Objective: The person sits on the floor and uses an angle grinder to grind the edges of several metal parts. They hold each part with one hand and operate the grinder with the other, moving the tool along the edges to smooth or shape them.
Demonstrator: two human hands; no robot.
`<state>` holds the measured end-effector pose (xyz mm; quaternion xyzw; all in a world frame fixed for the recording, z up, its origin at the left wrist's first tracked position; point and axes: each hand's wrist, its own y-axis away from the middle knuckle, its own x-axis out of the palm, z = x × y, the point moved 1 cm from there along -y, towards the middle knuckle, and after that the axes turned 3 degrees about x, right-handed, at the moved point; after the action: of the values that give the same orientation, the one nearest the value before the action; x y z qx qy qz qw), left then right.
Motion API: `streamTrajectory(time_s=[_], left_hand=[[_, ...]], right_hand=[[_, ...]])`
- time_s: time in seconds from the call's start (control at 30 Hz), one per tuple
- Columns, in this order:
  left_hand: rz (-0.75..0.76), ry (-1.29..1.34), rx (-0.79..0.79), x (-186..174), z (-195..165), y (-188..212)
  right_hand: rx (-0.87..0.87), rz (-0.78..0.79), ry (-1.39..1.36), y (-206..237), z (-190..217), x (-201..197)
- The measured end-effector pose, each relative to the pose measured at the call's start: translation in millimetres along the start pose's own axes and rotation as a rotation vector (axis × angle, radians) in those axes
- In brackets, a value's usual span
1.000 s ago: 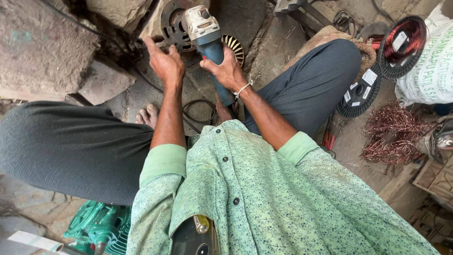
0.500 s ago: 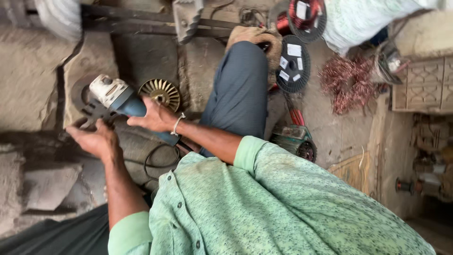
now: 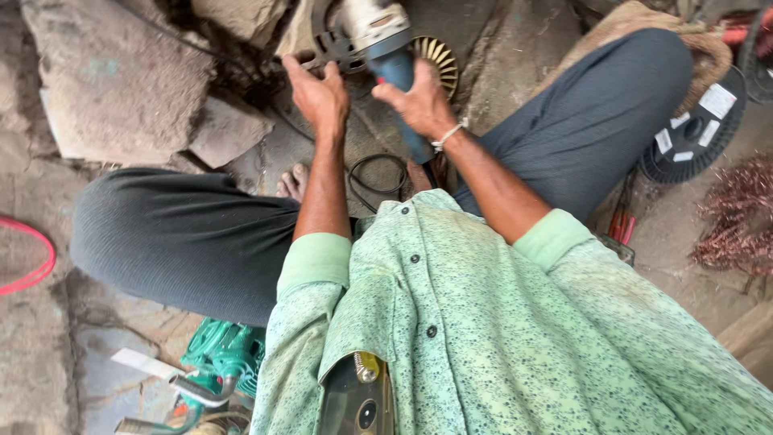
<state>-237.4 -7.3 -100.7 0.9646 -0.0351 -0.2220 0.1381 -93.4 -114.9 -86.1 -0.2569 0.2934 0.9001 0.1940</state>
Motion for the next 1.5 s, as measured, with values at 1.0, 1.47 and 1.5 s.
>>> streamTrajectory(time_s=[1.0,1.47,1.5], left_hand=[[0.026,0.167,0.068,-7,-31,-3],[0.014,0.144,0.085,-6,-33,-5],[0.013,0.145,0.086,-6,-34,-6]], right_hand=[[-0.098,0.011,0.094,-3,8,-3],[-0.142,0.02,0.092,-5,11,-6],[-0.119,0.031,0.078,-5,11,-6]])
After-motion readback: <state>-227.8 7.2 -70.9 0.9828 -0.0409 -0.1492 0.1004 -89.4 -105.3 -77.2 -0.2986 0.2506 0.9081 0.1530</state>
